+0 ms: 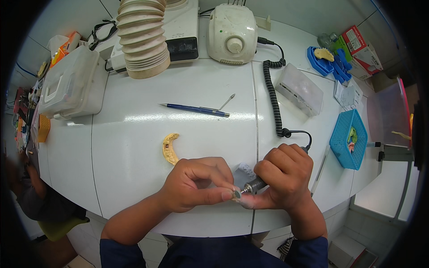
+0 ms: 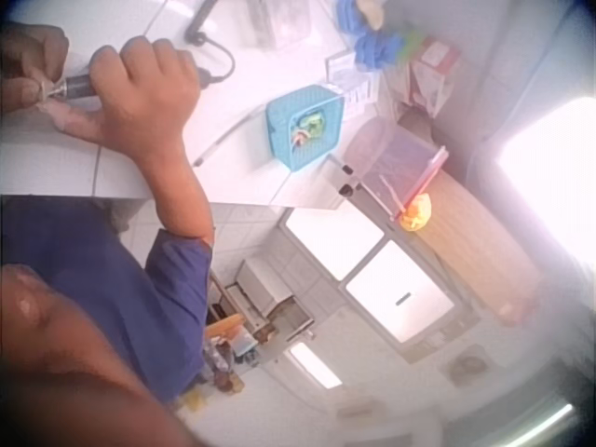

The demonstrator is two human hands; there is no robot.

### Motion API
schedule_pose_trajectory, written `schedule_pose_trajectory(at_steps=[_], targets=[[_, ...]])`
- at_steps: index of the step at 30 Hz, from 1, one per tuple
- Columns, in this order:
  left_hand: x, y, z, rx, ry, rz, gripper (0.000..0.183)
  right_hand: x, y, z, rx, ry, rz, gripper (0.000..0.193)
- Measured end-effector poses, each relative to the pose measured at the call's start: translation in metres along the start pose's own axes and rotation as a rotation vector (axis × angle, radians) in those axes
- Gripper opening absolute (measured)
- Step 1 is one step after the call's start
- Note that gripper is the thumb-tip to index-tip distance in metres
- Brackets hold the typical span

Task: The person handles a dental prosthesis, separating the upper and lower halves. They then use a rotary tool to grind and shape a small component of the prosthesis before reassembling the parts.

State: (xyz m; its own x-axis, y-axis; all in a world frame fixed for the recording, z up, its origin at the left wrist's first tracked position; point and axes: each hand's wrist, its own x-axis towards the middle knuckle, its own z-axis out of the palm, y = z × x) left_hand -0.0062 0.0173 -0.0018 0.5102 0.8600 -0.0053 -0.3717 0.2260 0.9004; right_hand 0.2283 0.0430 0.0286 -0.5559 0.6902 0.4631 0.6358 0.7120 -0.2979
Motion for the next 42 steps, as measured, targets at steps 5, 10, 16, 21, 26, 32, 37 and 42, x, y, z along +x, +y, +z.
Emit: schedule_pose_trajectory(at_steps=[5, 10, 16, 21, 26, 32, 37, 42], targets=[[-0.0002, -0.001, 0.0001, -0.022, 0.004, 0.0, 0.006, 0.0, 0.0002, 0.0002, 0.003, -0.005, 0.002, 0.056], [-0.0003, -0.0003, -0.0001, -0.01, 0.004, 0.001, 0.006, 0.0005, -0.0005, 0.0, 0.014, -0.003, 0.004, 0.055], [-0.0002, -0.0007, -0.001, 0.014, 0.002, -0.001, 0.006, -0.0002, -0.0002, 0.0008, 0.01, 0.004, 0.005, 0.056], [-0.0009, -0.0009, 0.0007, -0.033, -0.016, 0.025, 0.008, 0.0003, 0.0, -0.0012, 0.017, 0.032, -0.015, 0.057], [-0.0007, -0.0022, 0.001, -0.074, -0.039, 0.062, 0.009, 0.0004, 0.0014, -0.0007, 0.016, 0.061, -0.03, 0.059], [-0.0009, -0.0027, 0.0005, -0.074, -0.05, 0.054, 0.009, -0.0008, 0.0015, -0.0002, 0.022, 0.061, -0.05, 0.059], [-0.0013, -0.0036, 0.0007, -0.083, -0.044, 0.048, 0.009, 0.0, 0.0006, -0.0004, 0.032, 0.052, -0.042, 0.058], [-0.0013, -0.0036, 0.0003, -0.069, -0.047, 0.045, 0.009, -0.0005, 0.0007, 0.0, 0.034, 0.04, -0.041, 0.057]])
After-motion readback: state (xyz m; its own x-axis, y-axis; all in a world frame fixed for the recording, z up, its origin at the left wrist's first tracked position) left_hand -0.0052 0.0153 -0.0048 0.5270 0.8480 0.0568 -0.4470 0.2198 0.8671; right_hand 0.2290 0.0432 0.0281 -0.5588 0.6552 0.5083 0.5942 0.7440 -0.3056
